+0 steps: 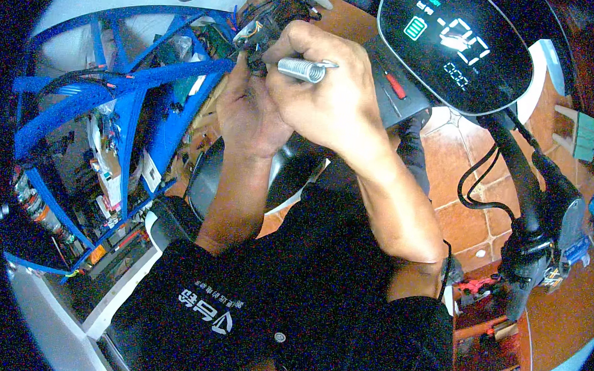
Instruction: The person uses a screwdriver to adjust and tighten wires inside a small electrical component attached to an electric scooter's handlebar. The person repeatedly manipulates the wires and screws, occasionally repositioning the component.
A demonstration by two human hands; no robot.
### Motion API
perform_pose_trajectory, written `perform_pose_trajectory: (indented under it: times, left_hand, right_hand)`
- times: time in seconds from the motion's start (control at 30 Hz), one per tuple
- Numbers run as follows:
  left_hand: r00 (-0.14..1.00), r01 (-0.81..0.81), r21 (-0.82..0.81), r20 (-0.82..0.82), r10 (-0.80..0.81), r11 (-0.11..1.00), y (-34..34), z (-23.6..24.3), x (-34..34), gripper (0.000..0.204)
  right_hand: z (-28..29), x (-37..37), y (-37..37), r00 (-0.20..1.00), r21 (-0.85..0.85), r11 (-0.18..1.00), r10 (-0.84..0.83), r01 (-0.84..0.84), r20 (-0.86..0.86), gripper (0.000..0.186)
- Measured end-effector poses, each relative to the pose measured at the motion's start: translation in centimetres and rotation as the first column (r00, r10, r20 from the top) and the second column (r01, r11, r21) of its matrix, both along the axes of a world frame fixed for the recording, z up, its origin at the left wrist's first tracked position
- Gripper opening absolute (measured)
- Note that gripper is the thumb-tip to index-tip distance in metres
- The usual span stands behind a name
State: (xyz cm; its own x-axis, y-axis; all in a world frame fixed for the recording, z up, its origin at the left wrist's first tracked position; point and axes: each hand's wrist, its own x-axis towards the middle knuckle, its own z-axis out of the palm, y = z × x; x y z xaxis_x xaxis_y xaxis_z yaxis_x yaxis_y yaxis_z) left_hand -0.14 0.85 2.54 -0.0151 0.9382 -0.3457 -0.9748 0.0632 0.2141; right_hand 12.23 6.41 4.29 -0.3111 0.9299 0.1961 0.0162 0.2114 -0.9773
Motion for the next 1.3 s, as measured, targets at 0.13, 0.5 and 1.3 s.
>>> perform_pose_trajectory:
  times: [0.13, 0.5, 1.3]
  left_hand:
    - [0.999, -0.022, -0.057, -0.042, 0.02, 0.998, 0.0, 0.1, 0.4, 0.035]
    - [0.995, -0.008, -0.087, -0.095, -0.001, 0.996, 0.2, 0.3, 0.4, 0.03]
    - [0.998, 0.042, 0.093, 0.042, -0.046, 0.995, -0.4, -1.3, -0.4, 0.042]
  right_hand:
    - [-0.2, 0.0, -0.1, 1.0, -0.052, 0.999, -0.002, 0.002, -0.002, 0.007]
    - [-0.2, -0.2, -0.3, 0.999, -0.026, 0.999, -0.029, 0.03, 0.016, 0.006]
    - [-0.6, -0.1, -0.4, 0.996, -0.02, 0.997, -0.076, 0.075, -0.043, 0.008]
